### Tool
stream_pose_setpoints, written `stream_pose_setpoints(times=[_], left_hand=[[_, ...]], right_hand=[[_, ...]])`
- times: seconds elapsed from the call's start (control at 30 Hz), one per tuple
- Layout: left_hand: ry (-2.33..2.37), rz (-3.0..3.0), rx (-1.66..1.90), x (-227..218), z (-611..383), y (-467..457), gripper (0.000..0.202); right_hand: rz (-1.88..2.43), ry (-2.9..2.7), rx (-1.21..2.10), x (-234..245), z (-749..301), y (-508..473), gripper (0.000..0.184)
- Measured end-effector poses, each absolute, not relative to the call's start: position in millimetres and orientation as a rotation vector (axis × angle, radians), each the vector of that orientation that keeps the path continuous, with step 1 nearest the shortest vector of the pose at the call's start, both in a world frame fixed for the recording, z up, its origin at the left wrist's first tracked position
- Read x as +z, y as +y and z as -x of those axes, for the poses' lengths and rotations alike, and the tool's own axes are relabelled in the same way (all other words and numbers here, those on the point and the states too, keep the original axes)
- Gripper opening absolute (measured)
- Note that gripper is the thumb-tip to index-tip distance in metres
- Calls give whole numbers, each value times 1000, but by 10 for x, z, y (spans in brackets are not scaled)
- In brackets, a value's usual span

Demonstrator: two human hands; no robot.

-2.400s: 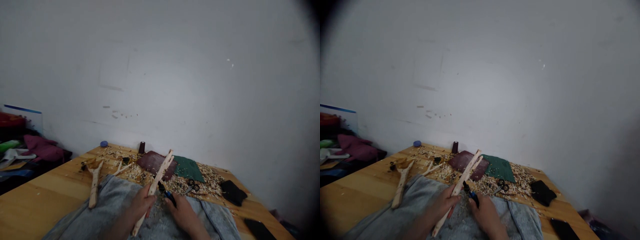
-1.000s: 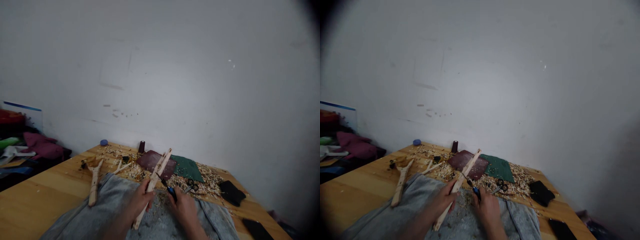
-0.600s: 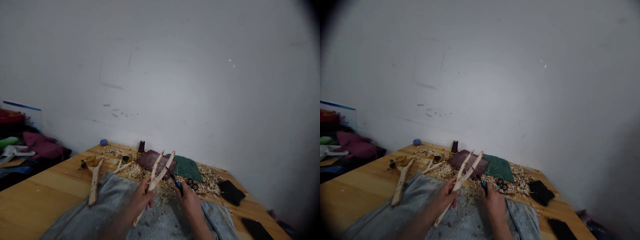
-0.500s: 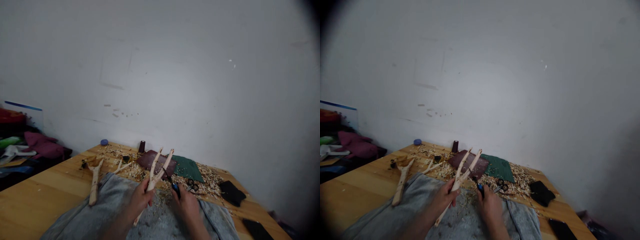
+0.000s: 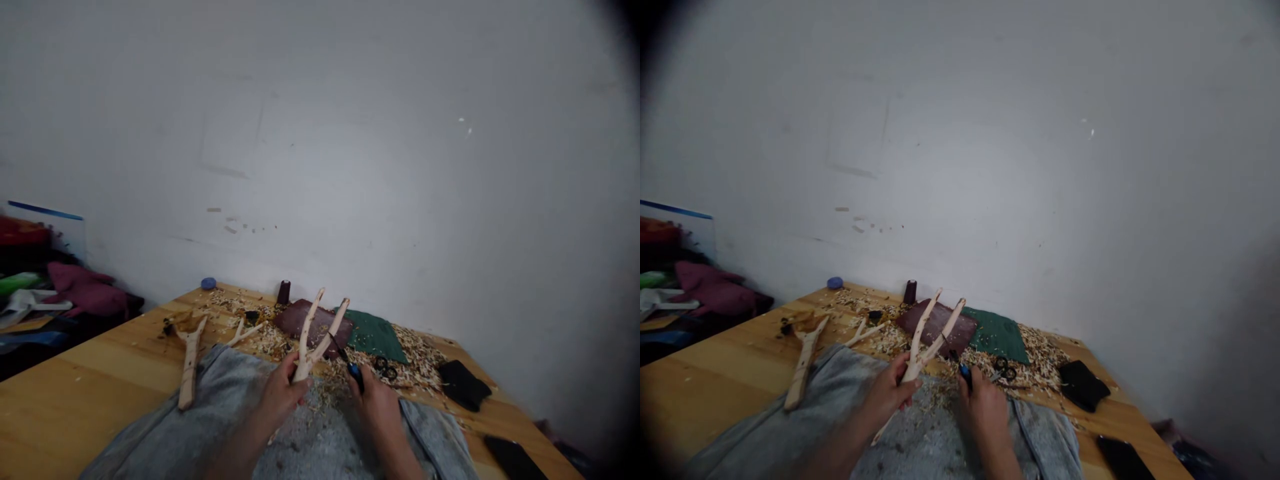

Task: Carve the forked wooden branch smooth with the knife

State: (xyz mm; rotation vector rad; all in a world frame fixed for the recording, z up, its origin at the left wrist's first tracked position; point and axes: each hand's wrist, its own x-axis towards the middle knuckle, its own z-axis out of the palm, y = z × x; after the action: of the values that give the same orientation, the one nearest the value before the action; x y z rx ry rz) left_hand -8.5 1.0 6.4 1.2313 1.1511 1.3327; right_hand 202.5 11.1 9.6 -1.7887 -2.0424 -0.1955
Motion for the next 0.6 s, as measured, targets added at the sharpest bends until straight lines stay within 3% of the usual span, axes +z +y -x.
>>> stream_pose_setpoints(times=[0.3, 0.6], left_hand=[[1173, -1226, 1395, -18, 129, 95, 59], [1144, -1297, 1384, 9, 122, 51, 59]], right_hand=[[1535, -2252, -138, 21, -1814, -12, 16], [1692, -2112, -228, 71, -2013, 105, 24]])
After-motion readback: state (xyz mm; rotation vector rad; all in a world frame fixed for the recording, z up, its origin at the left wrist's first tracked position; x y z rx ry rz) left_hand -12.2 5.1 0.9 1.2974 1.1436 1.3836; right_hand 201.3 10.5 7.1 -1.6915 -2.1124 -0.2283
